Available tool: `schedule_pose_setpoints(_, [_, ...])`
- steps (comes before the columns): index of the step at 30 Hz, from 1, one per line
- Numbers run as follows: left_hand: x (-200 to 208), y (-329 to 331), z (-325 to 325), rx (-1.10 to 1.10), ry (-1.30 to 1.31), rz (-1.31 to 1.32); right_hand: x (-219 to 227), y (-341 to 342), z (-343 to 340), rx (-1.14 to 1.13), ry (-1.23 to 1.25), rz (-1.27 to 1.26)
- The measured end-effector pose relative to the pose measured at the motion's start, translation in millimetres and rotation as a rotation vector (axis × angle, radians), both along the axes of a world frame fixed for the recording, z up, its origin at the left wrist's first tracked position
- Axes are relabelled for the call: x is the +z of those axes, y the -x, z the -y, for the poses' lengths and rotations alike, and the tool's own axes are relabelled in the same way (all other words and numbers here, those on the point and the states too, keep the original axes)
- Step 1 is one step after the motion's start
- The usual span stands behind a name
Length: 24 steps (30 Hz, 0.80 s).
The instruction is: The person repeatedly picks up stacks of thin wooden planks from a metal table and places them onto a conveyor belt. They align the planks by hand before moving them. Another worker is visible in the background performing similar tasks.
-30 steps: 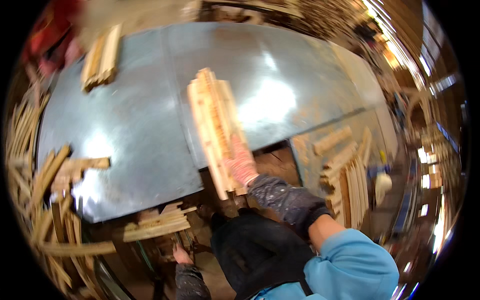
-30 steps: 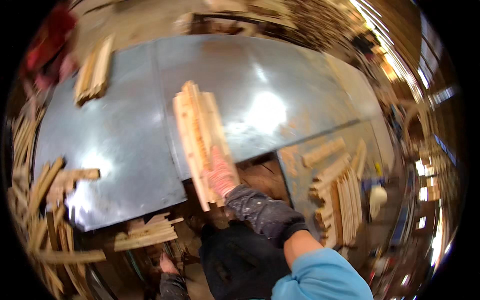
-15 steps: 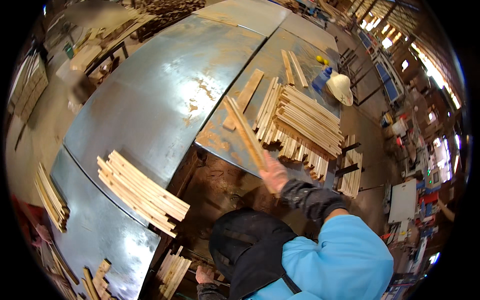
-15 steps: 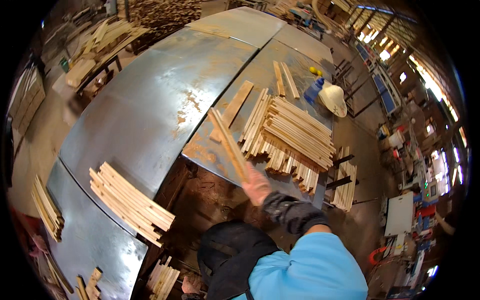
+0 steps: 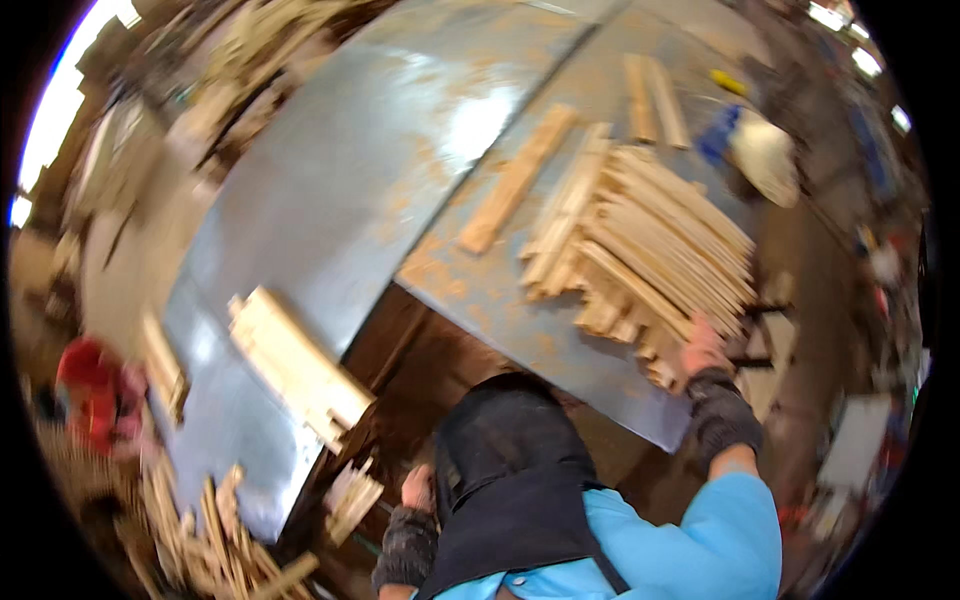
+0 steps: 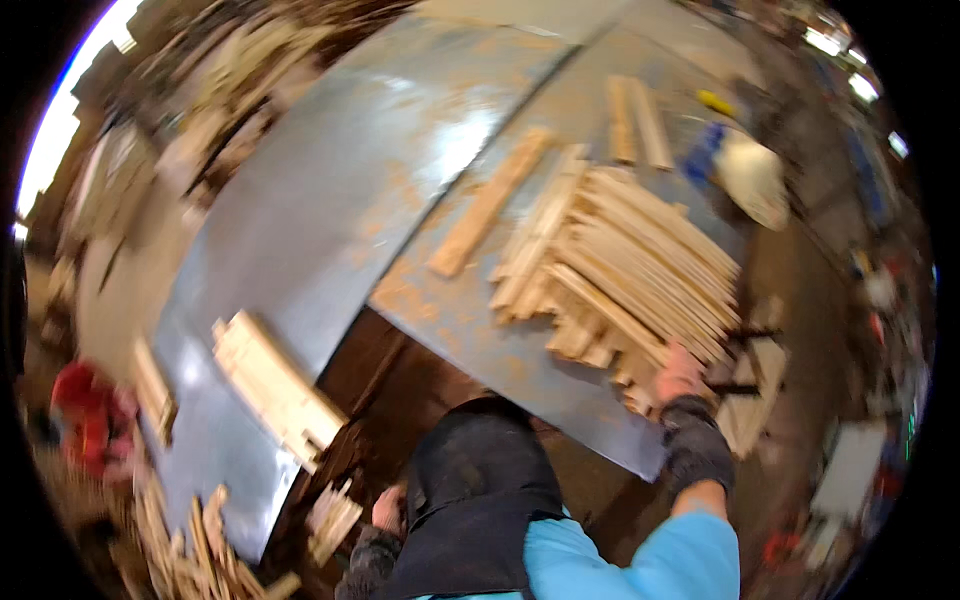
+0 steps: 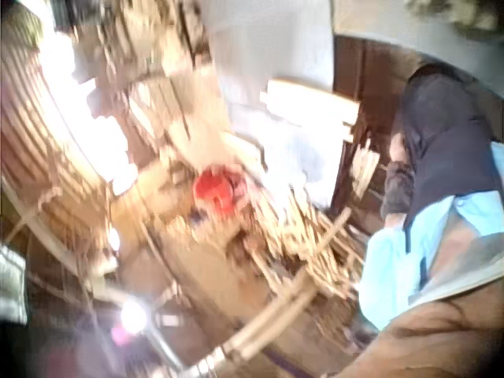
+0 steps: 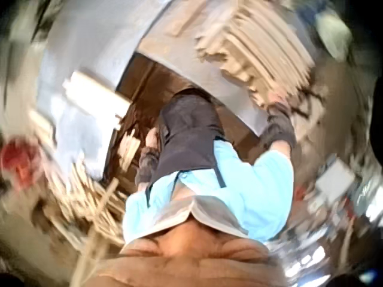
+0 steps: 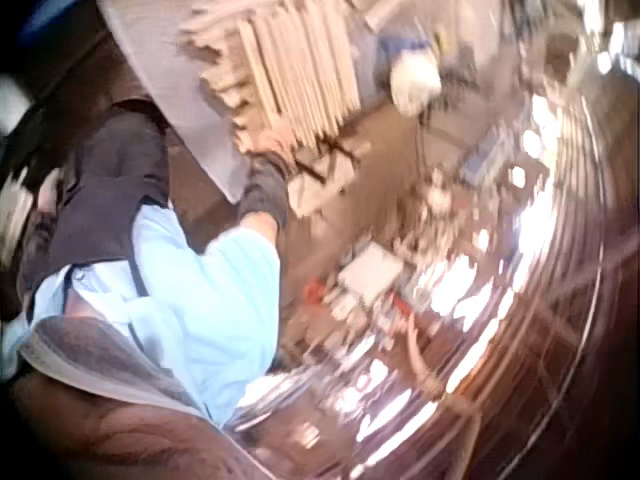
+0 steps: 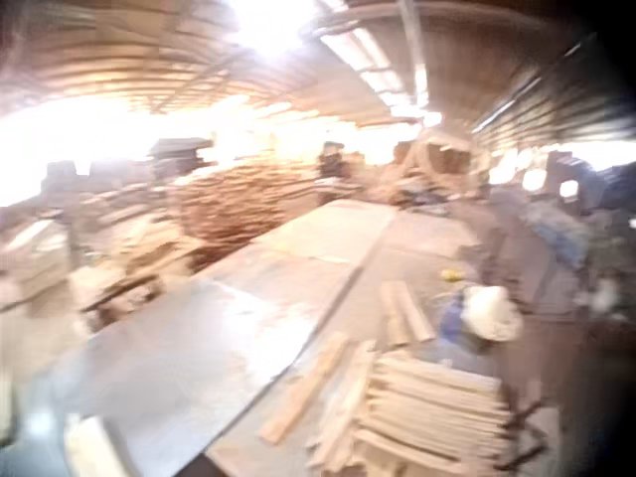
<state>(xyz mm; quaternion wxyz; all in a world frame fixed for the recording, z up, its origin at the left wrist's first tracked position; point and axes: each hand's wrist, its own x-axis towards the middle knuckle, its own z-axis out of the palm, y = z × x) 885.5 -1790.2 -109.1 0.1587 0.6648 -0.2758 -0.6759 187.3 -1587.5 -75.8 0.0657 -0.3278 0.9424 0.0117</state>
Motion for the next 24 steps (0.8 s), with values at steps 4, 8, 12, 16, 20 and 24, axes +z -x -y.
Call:
schedule_pose_setpoints(4, [24.8, 2.7, 0.3, -0.159, 0.302, 0.175, 30.0, 2.2, 38.7, -0.218, 0.007, 0.068])
schedule_pose_setpoints(8, [44.6, -2.9, 9.4, 0.270, 0.044, 0.083, 41.2, -2.0, 65.8, -0.221, -0.410, 0.104])
schedule_pose_setpoints(12, [62.0, -9.9, 23.2, 0.393, 0.132, 0.130, 15.8, 15.1, 56.9, -0.203, -0.445, 0.068])
schedule_pose_setpoints(16, [64.4, -39.1, 53.2, 0.426, 0.338, 0.236, -13.6, 27.5, 69.0, -0.443, -0.561, -0.035])
schedule_pose_setpoints(20, [56.0, -92.4, 122.6, 0.459, 0.490, 0.364, -13.6, -55.7, 154.7, 0.009, 0.052, -0.170])
schedule_pose_setpoints(24, [44.1, -138.7, 207.6, 0.157, 0.462, 0.666, 3.0, -236.8, 302.7, 0.306, 0.374, 0.583])
